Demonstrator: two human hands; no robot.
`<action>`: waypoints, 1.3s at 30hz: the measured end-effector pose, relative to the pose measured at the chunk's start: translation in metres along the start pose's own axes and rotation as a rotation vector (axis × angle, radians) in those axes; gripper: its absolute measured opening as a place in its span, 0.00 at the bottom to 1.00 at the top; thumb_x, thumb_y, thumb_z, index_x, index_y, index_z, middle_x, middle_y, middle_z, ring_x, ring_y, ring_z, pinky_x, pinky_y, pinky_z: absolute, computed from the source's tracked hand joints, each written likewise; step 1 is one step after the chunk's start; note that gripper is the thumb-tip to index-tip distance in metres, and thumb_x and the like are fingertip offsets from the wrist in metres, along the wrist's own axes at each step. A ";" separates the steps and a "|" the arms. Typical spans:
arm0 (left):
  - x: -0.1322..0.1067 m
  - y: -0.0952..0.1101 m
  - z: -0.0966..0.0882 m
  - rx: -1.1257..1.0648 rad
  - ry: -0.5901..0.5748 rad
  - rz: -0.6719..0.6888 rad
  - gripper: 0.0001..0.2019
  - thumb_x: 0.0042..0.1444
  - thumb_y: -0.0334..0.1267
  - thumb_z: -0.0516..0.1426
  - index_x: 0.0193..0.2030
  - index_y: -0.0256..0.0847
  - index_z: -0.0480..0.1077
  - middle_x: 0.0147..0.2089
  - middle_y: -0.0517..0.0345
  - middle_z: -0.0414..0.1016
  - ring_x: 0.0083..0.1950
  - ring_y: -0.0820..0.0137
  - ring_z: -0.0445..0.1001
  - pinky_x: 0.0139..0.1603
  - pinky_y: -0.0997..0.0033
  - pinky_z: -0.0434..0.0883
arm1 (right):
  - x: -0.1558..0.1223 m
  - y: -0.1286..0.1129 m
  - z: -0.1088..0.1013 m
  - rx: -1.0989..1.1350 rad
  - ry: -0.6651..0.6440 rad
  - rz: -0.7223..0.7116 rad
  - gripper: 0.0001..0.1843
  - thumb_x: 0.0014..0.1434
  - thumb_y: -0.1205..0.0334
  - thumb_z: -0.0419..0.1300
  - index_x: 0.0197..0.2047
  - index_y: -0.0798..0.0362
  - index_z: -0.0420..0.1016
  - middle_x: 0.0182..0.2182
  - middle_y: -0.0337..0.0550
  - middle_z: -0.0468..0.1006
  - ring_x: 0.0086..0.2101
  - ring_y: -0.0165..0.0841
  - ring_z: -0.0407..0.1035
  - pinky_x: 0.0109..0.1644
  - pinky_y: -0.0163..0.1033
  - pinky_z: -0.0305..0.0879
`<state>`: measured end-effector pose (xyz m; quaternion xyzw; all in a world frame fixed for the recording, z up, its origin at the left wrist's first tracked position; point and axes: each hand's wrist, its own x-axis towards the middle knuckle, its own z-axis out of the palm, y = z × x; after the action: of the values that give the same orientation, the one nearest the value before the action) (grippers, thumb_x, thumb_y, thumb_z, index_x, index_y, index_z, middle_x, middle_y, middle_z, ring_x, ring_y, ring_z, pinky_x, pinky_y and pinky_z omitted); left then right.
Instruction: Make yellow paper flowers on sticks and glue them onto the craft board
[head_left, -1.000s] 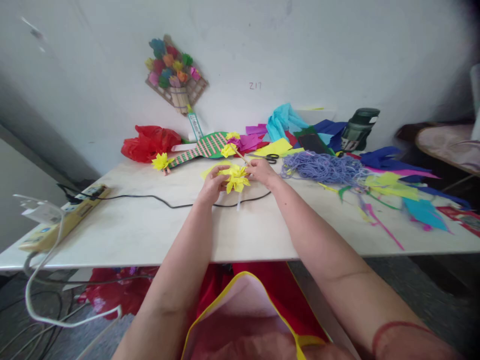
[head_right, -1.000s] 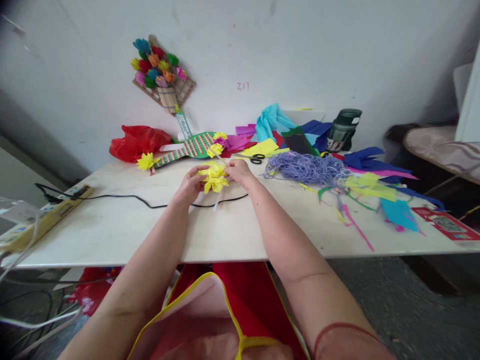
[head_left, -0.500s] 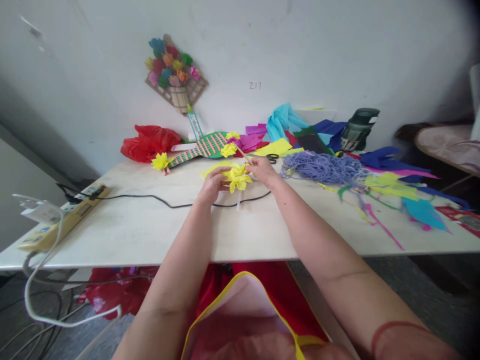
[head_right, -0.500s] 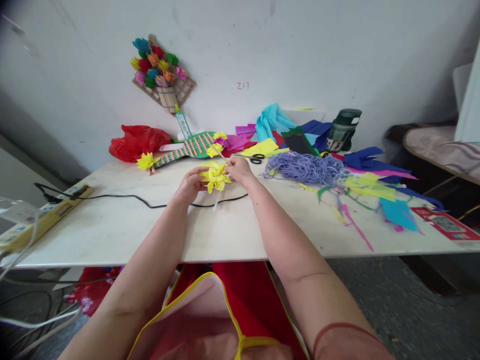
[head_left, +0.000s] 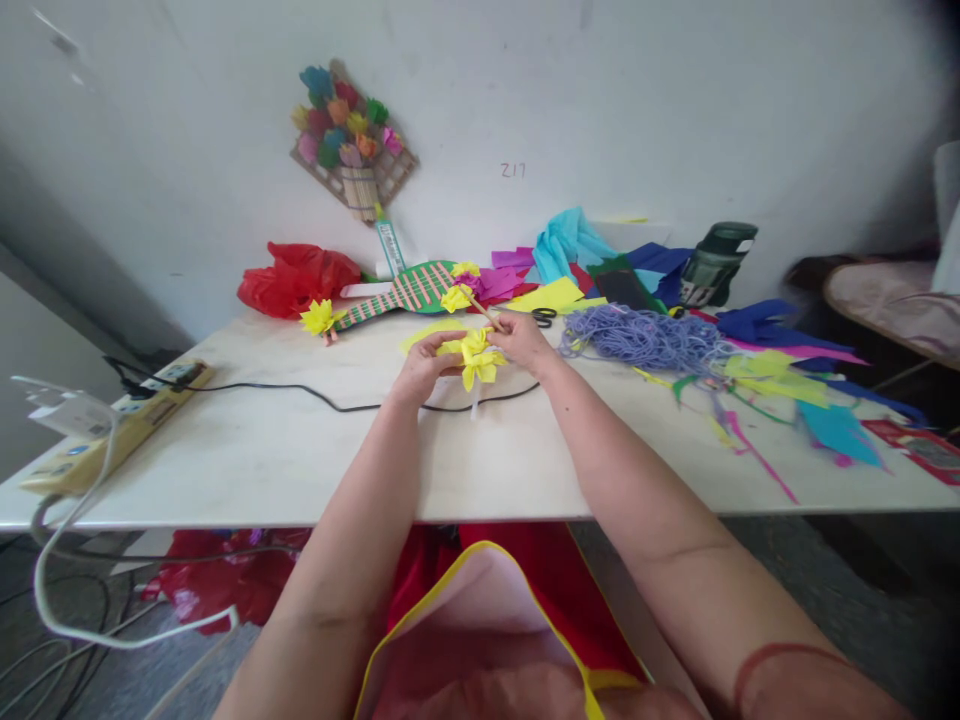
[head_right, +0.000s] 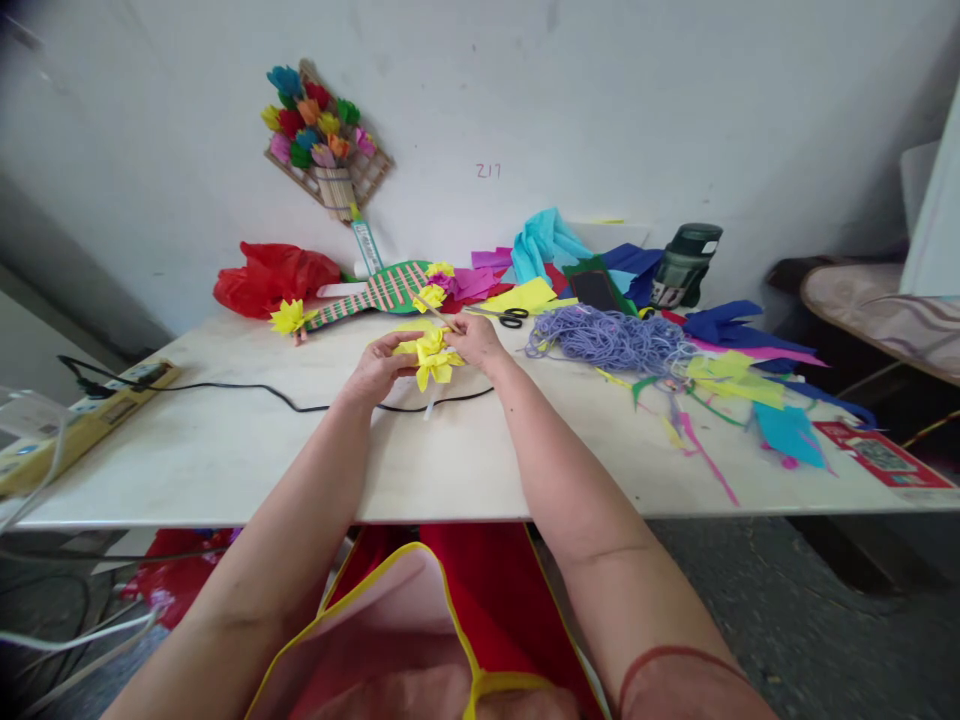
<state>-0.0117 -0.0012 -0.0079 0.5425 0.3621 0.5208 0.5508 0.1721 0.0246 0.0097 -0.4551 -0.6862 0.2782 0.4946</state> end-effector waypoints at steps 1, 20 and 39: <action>0.000 0.000 0.000 0.003 0.011 0.006 0.28 0.33 0.37 0.67 0.46 0.37 0.75 0.36 0.56 0.80 0.33 0.68 0.78 0.39 0.64 0.77 | 0.001 0.002 0.000 -0.022 0.023 -0.019 0.06 0.45 0.65 0.58 0.29 0.54 0.76 0.26 0.37 0.76 0.31 0.32 0.70 0.39 0.39 0.66; 0.003 0.000 0.001 0.073 0.227 0.082 0.24 0.33 0.37 0.64 0.42 0.35 0.74 0.32 0.58 0.78 0.28 0.71 0.75 0.29 0.71 0.75 | -0.014 -0.026 -0.004 -0.576 -0.199 -0.322 0.14 0.46 0.61 0.65 0.40 0.48 0.80 0.40 0.40 0.74 0.36 0.32 0.67 0.36 0.36 0.59; 0.002 -0.001 0.004 0.059 0.211 0.072 0.24 0.32 0.35 0.65 0.42 0.34 0.73 0.30 0.57 0.77 0.26 0.72 0.74 0.29 0.71 0.74 | -0.018 -0.026 0.001 -0.672 -0.184 -0.311 0.09 0.49 0.62 0.63 0.37 0.48 0.79 0.41 0.40 0.75 0.39 0.35 0.68 0.36 0.36 0.59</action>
<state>-0.0073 0.0004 -0.0075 0.5130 0.4135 0.5838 0.4743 0.1640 -0.0026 0.0236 -0.4556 -0.8414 -0.0012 0.2905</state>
